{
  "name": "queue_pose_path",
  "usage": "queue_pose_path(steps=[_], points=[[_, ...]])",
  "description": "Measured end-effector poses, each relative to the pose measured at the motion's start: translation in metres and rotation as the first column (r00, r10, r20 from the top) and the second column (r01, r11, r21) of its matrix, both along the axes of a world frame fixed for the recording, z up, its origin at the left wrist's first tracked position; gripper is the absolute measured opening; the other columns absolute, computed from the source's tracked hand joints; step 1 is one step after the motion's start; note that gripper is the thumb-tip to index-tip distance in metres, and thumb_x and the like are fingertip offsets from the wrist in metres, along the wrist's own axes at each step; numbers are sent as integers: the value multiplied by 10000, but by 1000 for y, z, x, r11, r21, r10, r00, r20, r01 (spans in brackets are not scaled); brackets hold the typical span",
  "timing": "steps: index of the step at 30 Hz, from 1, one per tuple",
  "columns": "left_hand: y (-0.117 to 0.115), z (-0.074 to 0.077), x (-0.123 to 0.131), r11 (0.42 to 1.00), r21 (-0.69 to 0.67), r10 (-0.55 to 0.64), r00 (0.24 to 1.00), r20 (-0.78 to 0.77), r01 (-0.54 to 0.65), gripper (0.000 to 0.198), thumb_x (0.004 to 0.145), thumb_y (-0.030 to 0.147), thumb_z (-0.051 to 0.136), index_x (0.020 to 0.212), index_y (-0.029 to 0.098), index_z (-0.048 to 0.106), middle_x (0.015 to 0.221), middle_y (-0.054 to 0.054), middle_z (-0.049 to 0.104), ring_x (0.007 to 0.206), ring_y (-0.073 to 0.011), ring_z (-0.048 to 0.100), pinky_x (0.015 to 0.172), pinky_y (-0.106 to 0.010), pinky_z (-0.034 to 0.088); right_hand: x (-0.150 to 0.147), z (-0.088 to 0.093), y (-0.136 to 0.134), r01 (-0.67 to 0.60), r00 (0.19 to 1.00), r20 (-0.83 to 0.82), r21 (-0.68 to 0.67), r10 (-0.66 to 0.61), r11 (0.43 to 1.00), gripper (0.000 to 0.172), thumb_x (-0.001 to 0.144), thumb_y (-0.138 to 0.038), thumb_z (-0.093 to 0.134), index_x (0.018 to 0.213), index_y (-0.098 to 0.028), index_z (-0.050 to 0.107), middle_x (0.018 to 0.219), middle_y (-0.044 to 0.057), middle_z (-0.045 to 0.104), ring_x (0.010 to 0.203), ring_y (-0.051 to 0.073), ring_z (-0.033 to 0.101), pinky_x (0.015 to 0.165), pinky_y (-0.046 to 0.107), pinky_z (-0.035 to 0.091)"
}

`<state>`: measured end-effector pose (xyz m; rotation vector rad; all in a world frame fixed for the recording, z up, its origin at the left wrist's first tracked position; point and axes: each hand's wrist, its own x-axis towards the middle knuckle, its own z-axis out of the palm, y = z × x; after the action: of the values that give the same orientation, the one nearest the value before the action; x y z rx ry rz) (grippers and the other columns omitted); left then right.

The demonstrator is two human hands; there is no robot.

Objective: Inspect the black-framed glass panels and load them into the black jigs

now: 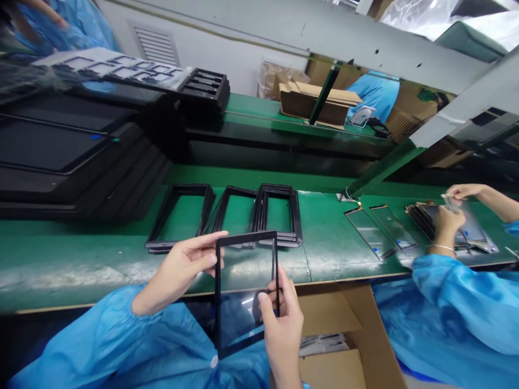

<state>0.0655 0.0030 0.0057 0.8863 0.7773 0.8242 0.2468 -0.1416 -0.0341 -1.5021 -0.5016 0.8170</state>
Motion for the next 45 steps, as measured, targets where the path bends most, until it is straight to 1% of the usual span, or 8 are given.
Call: queue_pose_path(steps=[14,18,20,24,27,39,41,45], points=[[2,-3,2,999,-3,33,999,-35,-33,533,817,328,913,1328,243,787,1032,-114,836,921,-235,807,604,-192,628,2,-13,-2,-82,986,139,-58,89,995,658,940,-455,765,1550,-281,588,1031,43,642,779,176,628,694,302,594],[2,5,1,998,51,51,988,-148,-44,522,800,312,908,1295,182,803,952,-127,848,877,-263,832,578,-199,627,9,-6,4,-35,886,463,-8,35,999,550,931,-404,770,1459,-280,674,1436,128,579,1258,305,615,1065,459,535],[0,8,-2,994,105,42,978,-204,-20,476,802,288,895,1256,166,822,860,-114,846,823,-260,836,564,-199,621,19,5,12,-51,890,455,49,23,997,570,946,-389,748,1496,-292,632,1580,127,520,1409,337,551,1158,510,470],[-5,7,-11,984,176,13,967,-255,33,393,832,272,860,1219,205,846,841,-96,856,818,-255,842,596,-205,632,38,33,33,-189,968,185,81,171,979,488,1001,-411,676,1459,-244,658,1095,106,839,988,268,800,927,429,626],[-6,5,-17,981,189,7,964,-265,45,404,832,300,864,1229,225,846,834,-99,862,799,-257,843,618,-216,645,40,44,44,-227,967,136,95,213,969,334,959,-421,726,1200,-199,790,763,62,841,704,234,807,754,364,652],[-9,5,-28,982,174,17,888,-460,71,480,816,535,855,1203,251,848,830,-77,868,813,-267,839,714,-258,680,24,49,44,-173,984,69,162,164,972,278,918,-462,808,998,-195,807,733,71,846,570,239,812,571,308,666],[-7,6,-27,928,333,24,864,-504,168,422,870,493,802,1228,273,834,1070,-87,870,993,-298,830,830,-307,683,22,47,45,-189,981,76,145,180,971,281,925,-467,801,1001,-196,810,746,73,849,576,229,812,580,301,668],[-6,19,-16,641,591,57,738,-672,489,564,880,312,764,1438,353,695,1557,-42,643,1405,-340,625,1156,-442,526,11,38,52,-337,941,-7,84,339,938,351,842,-483,874,1051,-206,823,729,50,846,583,206,802,610,281,663]])
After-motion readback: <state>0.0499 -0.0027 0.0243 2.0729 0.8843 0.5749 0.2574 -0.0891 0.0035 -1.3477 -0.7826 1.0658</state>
